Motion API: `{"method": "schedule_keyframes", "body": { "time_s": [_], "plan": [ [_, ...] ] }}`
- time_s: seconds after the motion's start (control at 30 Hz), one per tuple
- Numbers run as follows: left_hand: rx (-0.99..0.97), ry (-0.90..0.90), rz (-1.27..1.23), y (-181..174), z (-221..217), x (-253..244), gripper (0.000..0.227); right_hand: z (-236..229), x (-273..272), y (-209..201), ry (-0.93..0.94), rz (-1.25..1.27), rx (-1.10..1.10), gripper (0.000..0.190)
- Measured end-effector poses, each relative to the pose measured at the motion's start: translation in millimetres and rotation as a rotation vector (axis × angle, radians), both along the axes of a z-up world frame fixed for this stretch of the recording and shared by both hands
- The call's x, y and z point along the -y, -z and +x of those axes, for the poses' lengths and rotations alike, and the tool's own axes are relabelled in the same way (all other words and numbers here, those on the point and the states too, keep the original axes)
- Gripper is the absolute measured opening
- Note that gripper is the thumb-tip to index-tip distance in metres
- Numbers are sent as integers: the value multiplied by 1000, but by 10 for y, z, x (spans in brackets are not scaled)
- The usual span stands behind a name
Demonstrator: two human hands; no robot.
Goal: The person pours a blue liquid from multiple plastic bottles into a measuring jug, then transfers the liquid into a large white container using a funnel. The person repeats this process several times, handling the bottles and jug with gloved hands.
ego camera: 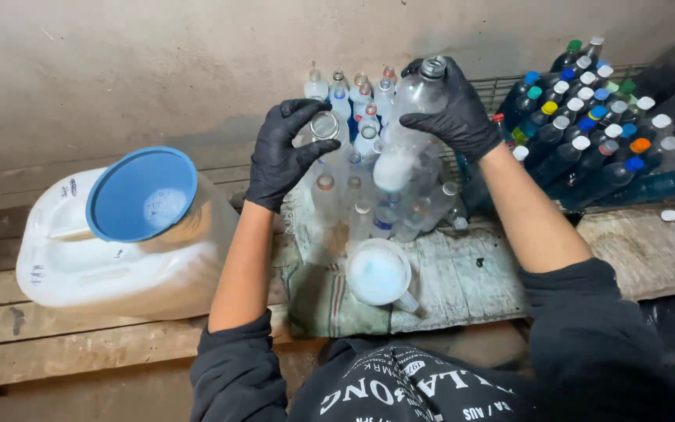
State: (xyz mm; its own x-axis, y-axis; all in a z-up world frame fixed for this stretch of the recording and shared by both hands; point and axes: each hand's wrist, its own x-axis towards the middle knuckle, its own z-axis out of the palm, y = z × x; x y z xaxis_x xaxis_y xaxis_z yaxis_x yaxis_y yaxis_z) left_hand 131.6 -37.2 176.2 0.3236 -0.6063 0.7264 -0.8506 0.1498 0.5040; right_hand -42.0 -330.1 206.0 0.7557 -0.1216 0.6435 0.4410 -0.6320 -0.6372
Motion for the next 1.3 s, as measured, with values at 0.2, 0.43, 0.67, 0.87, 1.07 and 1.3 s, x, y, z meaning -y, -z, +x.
{"method": "schedule_keyframes", "body": {
  "time_s": [0.2, 0.43, 0.67, 0.87, 1.07, 1.3],
  "plan": [
    [-134, -61, -72, 444, 797, 603, 52, 934, 226, 297, 185, 47, 123, 74],
    [-298, -100, -45, 1153, 1429, 1073, 51, 1731, 590, 1027, 425, 60, 33, 75],
    [-432, -182, 83, 1803, 1690, 1437, 57, 2056, 605, 1379, 434, 155, -328, 88],
    [-426, -204, 234, 2216, 1759, 1581, 57, 2281, 702, 1967, 319, 109, -492, 95],
    [-464, -219, 410, 2986, 2031, 1822, 59, 2310, 746, 2392, 315, -57, -714, 93],
    [-439, -243, 527, 3031, 1996, 1776, 56, 2100, 855, 2079, 362, 104, -583, 56]
  ]
}}
